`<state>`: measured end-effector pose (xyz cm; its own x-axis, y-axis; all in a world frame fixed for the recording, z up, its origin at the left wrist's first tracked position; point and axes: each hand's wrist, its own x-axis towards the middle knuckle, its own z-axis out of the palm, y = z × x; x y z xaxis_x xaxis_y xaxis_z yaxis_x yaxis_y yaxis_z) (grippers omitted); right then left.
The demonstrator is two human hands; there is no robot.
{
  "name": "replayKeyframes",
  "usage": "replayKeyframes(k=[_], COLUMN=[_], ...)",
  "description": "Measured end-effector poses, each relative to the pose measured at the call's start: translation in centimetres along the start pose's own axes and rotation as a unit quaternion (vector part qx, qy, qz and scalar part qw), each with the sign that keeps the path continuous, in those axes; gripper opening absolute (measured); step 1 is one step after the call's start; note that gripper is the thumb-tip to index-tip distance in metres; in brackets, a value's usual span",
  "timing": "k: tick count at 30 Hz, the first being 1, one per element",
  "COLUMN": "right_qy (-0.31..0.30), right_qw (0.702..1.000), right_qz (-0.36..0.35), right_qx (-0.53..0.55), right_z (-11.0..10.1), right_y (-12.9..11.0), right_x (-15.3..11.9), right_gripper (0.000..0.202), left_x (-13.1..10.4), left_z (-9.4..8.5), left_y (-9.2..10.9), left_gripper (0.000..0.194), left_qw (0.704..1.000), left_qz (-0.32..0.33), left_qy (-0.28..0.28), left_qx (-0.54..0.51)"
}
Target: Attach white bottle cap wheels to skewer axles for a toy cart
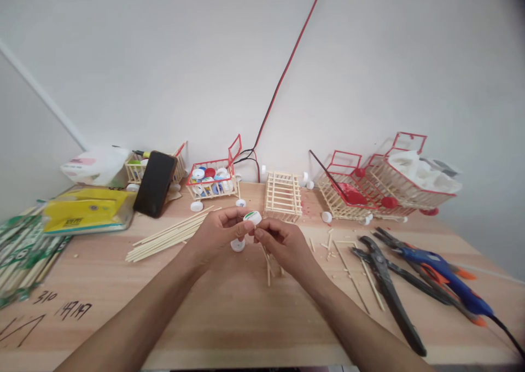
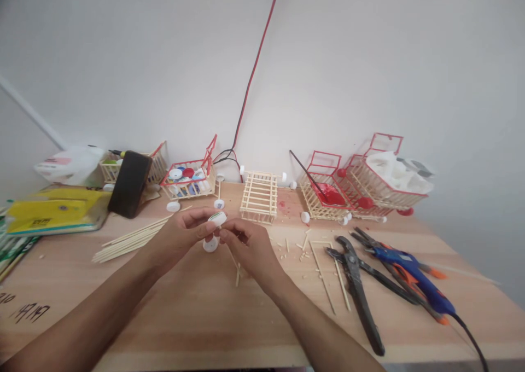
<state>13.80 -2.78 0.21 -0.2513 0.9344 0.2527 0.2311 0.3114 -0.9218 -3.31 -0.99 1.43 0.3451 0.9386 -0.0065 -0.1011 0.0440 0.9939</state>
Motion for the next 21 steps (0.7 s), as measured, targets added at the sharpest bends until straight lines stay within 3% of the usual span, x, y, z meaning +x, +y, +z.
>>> replayKeyframes(k=[12,21], right_qy=[-0.024,-0.036], right_qw=[1.000,0.999], right_qz=[-0.005,0.027], right_qx=[0.002,0.029], right_z=[-0.09,-0.13], right_y=[0.07,0.56], right_x=[0.09,0.07], right_gripper=[0.016,0.020], left_x=[0.25,0.32], left_z=[-0.62,-0.71], left_y=[0.18,-0.15], left_gripper=[0.050,0.047], left_qw=[0.999,0.995], left_qz=[0.016,-0.016], left_qy=[0.002,-0.063], left_qx=[-0.049,-0.081])
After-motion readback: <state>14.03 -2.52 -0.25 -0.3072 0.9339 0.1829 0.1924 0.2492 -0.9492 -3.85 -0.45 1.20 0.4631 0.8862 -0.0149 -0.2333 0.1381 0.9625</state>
